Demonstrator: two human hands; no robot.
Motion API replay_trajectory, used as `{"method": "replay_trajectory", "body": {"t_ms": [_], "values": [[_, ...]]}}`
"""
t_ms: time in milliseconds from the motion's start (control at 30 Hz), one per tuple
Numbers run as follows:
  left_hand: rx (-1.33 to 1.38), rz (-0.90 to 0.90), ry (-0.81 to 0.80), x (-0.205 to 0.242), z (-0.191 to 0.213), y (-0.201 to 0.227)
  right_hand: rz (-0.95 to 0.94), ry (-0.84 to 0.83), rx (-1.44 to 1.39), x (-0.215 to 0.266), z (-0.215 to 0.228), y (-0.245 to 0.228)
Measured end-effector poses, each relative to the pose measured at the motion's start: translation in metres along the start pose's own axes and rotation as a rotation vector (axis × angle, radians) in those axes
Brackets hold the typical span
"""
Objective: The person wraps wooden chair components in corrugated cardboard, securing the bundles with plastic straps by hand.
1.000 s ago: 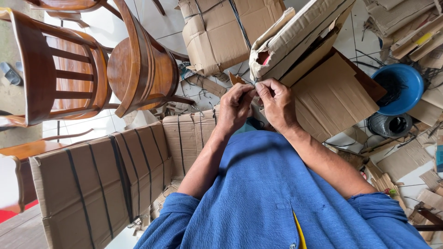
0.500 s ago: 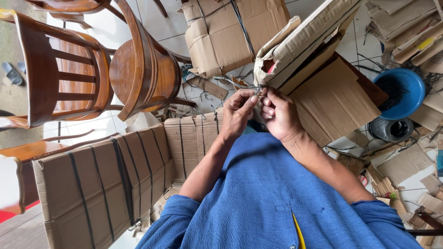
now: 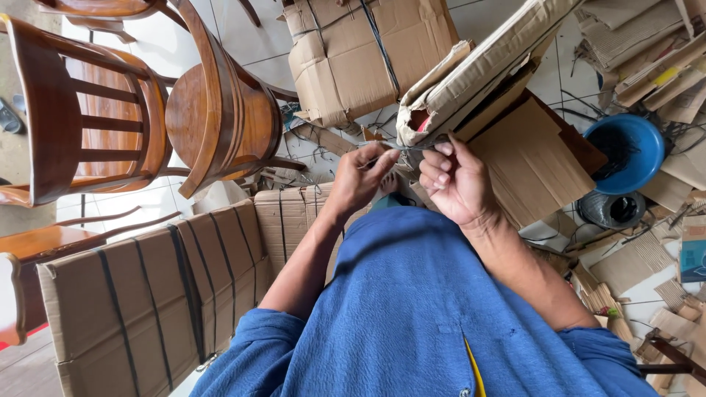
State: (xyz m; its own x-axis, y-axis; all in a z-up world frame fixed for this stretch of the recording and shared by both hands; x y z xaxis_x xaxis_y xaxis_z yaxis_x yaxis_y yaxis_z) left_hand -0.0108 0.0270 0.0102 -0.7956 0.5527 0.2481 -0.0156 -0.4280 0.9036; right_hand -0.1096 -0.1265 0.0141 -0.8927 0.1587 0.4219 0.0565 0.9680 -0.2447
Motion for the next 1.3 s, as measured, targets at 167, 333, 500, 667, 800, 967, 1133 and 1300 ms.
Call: {"method": "replay_trajectory", "body": {"t_ms": [167,333,500,667,800,967,1133,1300], "values": [[0.923,0.607,0.203,0.009,-0.008,0.058,0.045,0.012,0.338,0.004,0.000,0.005],[0.192,0.030,0.627,-0.042,-0.021,-0.011,0.190,-0.010,0.505,0.006,-0.022,0.009],[-0.339,-0.370,0.669,-0.049,-0.006,0.007,0.280,-0.022,0.498,-0.003,-0.016,0.005],[-0.035,-0.194,0.593,-0.049,-0.013,0.006,0.289,0.066,0.558,0.007,-0.023,-0.016],[-0.083,-0.133,0.405,-0.046,-0.006,0.001,0.278,0.058,0.693,-0.004,-0.021,-0.036],[0.116,-0.006,0.402,-0.023,-0.002,0.035,0.323,0.138,0.882,0.004,-0.024,-0.058],[0.009,-0.279,0.383,-0.016,-0.016,0.014,0.430,0.331,0.968,-0.014,0.045,-0.049],[-0.058,-0.304,0.307,-0.007,-0.041,-0.022,0.573,0.561,1.110,-0.034,0.115,-0.066]]}}
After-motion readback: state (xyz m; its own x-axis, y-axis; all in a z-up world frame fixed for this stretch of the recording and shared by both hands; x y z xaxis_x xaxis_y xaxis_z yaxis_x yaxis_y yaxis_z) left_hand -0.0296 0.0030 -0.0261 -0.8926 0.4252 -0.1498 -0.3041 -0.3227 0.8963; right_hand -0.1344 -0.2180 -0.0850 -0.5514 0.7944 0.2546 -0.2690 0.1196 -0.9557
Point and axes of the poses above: each hand's wrist, its own x-axis away from the middle knuckle, its own z-axis out of the back of the hand, y = z × x, the point moved 3 cm from there along -x, towards the middle knuckle, and after that the axes turned 7 degrees about z, right-handed, at the moved point
